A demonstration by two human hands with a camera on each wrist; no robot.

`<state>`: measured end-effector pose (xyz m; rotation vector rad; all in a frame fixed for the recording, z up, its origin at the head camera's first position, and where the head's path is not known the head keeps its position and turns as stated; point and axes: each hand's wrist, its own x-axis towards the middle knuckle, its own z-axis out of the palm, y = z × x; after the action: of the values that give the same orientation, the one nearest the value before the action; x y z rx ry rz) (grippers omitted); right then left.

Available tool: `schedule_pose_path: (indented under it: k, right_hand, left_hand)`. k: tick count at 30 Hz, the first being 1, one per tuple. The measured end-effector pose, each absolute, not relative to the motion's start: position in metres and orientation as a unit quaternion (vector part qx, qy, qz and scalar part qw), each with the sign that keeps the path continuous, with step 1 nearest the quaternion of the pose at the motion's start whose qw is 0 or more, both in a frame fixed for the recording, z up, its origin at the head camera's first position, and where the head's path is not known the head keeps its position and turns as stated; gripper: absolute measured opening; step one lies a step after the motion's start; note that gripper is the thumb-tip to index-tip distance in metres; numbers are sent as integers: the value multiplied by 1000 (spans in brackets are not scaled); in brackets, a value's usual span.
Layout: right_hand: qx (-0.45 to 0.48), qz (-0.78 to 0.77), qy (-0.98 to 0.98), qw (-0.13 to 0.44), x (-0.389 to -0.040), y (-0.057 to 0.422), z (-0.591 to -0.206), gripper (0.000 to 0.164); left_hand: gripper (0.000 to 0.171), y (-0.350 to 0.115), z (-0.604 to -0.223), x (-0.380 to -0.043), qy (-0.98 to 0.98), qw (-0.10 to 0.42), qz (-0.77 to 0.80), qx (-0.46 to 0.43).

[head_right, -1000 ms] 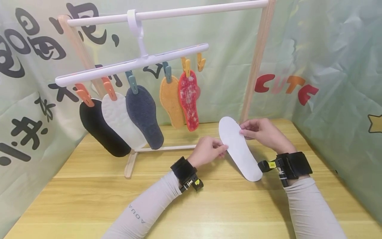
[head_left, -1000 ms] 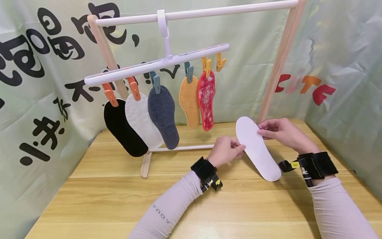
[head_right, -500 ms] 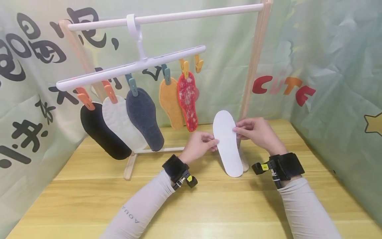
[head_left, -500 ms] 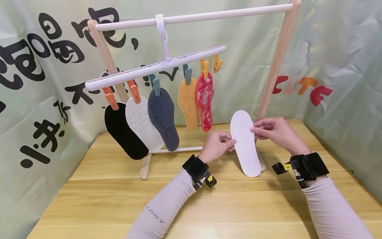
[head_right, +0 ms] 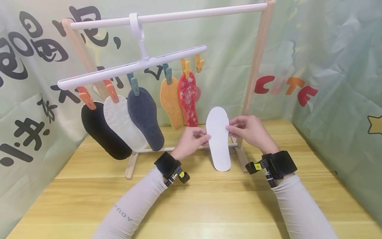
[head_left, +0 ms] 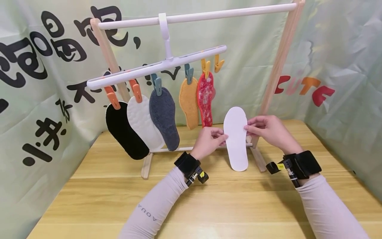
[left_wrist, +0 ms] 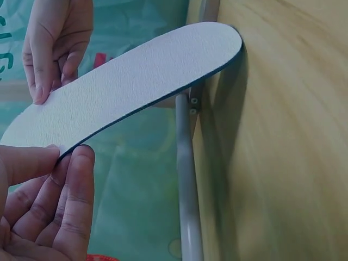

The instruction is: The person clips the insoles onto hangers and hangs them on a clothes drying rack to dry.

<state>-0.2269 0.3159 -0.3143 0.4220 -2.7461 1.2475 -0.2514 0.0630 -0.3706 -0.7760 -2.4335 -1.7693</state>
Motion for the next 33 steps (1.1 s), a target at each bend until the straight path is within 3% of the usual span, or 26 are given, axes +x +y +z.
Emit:
schedule_pose_path:
  k: [8, 14, 21, 33]
  right_hand:
    - [143, 415, -897, 48, -231, 306, -302, 35]
    - [147, 418, -895, 58, -236, 296, -287, 44]
    - [139, 411, -897, 87, -245, 278, -251, 52]
    - [147, 481, -861, 77, -278, 244, -192, 69]
  left_hand:
    - [12, 53, -363, -255, -797, 46, -545, -258]
    - [13, 47, -356, -257, -807, 64, -527, -259]
    - [12, 42, -348, -258, -812, 79, -518, -256]
    - [13, 39, -335, -254, -833, 98, -487, -245]
